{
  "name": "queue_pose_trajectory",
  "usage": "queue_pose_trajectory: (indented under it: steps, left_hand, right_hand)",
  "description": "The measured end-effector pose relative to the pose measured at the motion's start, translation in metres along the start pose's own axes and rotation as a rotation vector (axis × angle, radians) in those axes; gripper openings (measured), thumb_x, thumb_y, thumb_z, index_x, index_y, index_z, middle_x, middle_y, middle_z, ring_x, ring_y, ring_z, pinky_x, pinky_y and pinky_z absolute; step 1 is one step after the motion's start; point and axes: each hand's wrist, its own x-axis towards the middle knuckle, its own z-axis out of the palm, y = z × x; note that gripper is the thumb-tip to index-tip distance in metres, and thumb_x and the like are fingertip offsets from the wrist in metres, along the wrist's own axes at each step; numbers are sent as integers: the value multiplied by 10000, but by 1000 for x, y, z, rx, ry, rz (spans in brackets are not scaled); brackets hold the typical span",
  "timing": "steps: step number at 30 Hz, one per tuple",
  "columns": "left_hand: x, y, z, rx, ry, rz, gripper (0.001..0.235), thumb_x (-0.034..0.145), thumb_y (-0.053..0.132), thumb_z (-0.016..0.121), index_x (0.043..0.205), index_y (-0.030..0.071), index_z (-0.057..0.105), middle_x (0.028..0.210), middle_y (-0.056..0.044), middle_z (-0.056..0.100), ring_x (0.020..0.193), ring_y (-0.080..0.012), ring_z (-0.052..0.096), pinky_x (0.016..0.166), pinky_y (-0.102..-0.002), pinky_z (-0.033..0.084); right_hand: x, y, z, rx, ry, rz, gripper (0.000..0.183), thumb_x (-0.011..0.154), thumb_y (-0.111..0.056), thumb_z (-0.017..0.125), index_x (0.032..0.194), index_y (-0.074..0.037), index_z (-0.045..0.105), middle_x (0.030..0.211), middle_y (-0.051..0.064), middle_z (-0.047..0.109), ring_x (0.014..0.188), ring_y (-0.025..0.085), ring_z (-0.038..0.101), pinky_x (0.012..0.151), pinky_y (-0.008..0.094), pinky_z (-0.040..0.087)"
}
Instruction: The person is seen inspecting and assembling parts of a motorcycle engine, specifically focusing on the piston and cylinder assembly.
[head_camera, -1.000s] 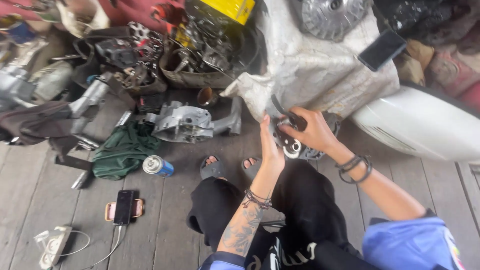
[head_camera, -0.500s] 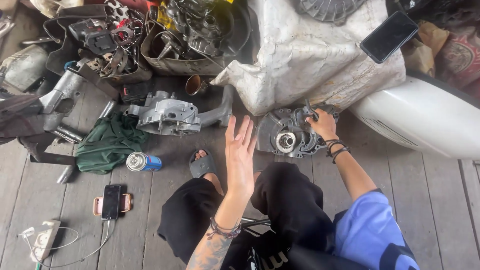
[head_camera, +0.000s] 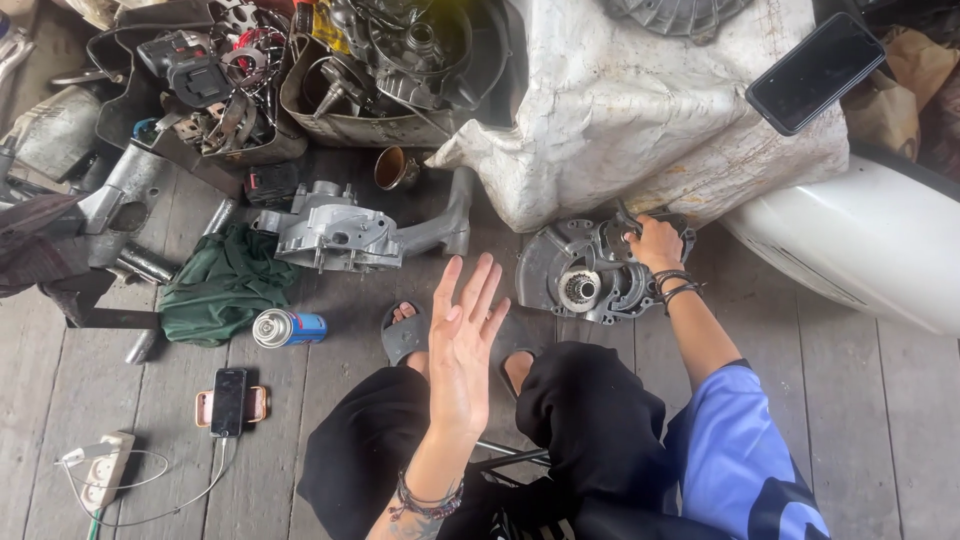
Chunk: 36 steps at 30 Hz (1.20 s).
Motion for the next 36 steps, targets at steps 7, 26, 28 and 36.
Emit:
queue_pose_trajectory:
  steps: [7, 26, 28, 36]
  left_hand:
    - [0, -2, -2, 17, -26, -19, 682, 991, 392, 408, 1600, 130, 248, 1614, -231, 376, 1514, -356, 326, 1141, -569, 320]
    - [-6, 12, -11, 34, -35, -5, 694, 980, 422, 408, 1599, 149, 254, 1619, -231, 369, 1483, -404, 379, 1096, -554, 392]
    - [-6, 13, -12, 34, -30, 8, 691, 980, 412, 405, 1600, 148, 253, 1616, -235, 373, 1480, -406, 384, 1092, -555, 394]
    - [-10, 18, -25, 16, -33, 18, 670, 981, 389, 427, 1582, 132, 281, 1584, -245, 421, 1435, -405, 455, 1052, -513, 452]
  right_hand:
    - [3, 12, 20, -18, 20, 9, 332, 968, -313, 698, 1214, -93, 726, 996, 222, 772, 966, 427, 745, 782, 528, 610]
    - [-43, -5, 48, 100, 263, 15, 177, 933, -235, 706, 1007, -128, 587, 942, 123, 790, 884, 424, 749, 759, 550, 603]
    - [-40, -8, 48, 90, 267, 3, 171, 935, -226, 714, 986, -125, 587, 940, 118, 797, 874, 410, 753, 756, 541, 605]
    - [-39, -12, 50, -9, 348, -75, 247, 907, -258, 793, 1003, -119, 613, 905, 96, 735, 830, 383, 751, 693, 523, 616]
